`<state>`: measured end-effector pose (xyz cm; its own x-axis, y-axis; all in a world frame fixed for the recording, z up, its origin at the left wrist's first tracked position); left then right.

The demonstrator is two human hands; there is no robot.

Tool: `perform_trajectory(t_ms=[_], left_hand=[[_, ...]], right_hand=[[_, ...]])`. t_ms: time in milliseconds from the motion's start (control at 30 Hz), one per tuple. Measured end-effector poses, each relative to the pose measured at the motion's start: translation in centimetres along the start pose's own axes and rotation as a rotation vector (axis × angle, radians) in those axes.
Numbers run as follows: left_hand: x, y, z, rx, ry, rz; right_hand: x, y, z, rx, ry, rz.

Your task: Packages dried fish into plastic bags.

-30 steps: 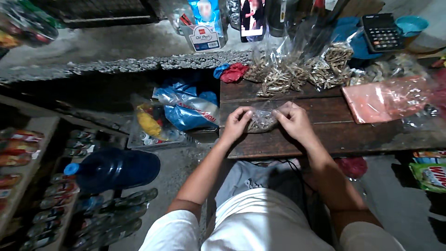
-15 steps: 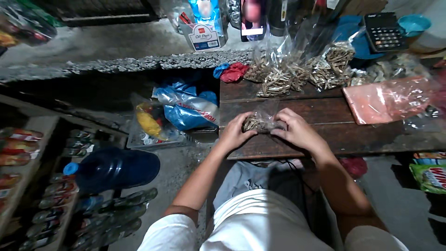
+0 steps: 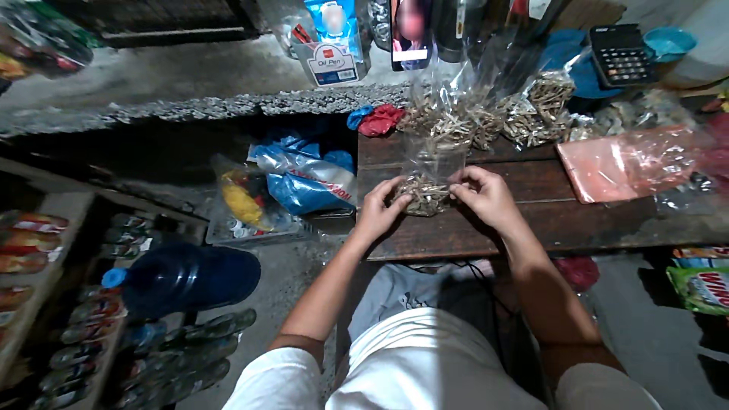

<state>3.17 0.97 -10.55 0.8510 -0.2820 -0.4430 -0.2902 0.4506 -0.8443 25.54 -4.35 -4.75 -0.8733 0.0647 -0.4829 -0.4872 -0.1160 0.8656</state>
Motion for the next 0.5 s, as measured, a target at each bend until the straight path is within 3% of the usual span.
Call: perform_trajectory(t_ms=[333,500], left_hand=[[0.3,-1.6,-0.2,0.02,0.09,-0.056],[0.2,-2.2,0.5,0.158,-0.109,-0.168]], right_hand=[[1.6,-0.7,0.2,-0.05,0.015,-0.136],[1.3,0.8,0.0,-0.194,-0.007,-0.14]])
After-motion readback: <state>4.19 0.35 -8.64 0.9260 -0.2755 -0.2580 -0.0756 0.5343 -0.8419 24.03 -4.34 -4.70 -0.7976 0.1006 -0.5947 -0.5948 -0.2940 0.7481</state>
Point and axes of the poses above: each hand's wrist, its own z-axis towards the middle knuckle, its own x-axis out of the palm, y = z × x, the point moved 1 cm from there along z, towards the middle knuckle, and after that the axes turned 2 degrees about x, right-handed, at the moved point
